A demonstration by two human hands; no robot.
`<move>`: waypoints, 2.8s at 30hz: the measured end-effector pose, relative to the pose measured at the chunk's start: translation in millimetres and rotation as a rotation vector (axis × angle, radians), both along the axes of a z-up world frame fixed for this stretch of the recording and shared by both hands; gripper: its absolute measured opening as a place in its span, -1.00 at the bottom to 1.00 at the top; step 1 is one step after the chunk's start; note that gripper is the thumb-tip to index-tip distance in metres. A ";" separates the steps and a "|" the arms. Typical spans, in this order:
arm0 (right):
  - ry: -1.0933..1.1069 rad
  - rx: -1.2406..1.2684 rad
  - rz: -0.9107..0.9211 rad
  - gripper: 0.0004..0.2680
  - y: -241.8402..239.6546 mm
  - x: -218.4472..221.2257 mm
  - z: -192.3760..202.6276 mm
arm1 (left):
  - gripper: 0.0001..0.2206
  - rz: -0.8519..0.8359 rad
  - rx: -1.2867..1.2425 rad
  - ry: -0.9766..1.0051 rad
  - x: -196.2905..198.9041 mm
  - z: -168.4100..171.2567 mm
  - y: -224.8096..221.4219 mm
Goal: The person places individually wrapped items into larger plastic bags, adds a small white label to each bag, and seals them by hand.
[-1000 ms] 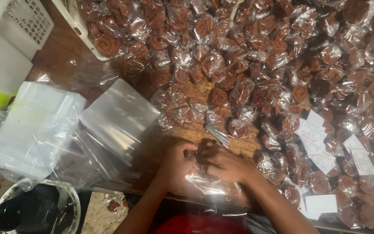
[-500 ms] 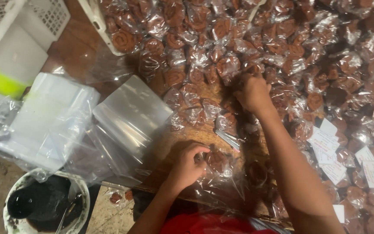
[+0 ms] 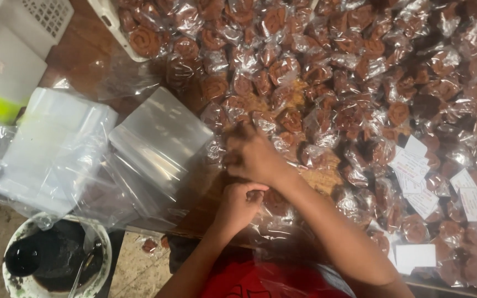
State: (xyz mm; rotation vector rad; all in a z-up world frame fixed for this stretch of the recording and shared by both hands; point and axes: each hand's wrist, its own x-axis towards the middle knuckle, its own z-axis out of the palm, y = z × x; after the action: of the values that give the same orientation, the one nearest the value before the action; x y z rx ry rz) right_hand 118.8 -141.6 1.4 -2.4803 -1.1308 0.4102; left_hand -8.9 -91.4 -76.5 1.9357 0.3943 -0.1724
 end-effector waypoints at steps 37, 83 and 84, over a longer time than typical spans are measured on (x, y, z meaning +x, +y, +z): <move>0.129 0.517 -0.062 -0.72 -186.6 -92.3 44.2 | -0.76 -0.375 0.036 0.013 18.5 28.0 -24.3; 0.101 0.767 -0.175 -0.72 -117.3 -85.3 -52.0 | -0.33 -0.001 -0.403 0.485 16.7 77.7 13.7; 0.104 0.763 -0.175 -0.72 -116.6 -85.3 -43.3 | -0.33 0.000 -0.407 0.487 17.1 77.4 11.7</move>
State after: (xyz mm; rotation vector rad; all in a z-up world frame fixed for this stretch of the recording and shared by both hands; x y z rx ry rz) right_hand 33.5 -258.2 -41.9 -1.8349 -0.8115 0.0323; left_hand 8.2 -79.6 1.0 1.4787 0.6259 -0.6783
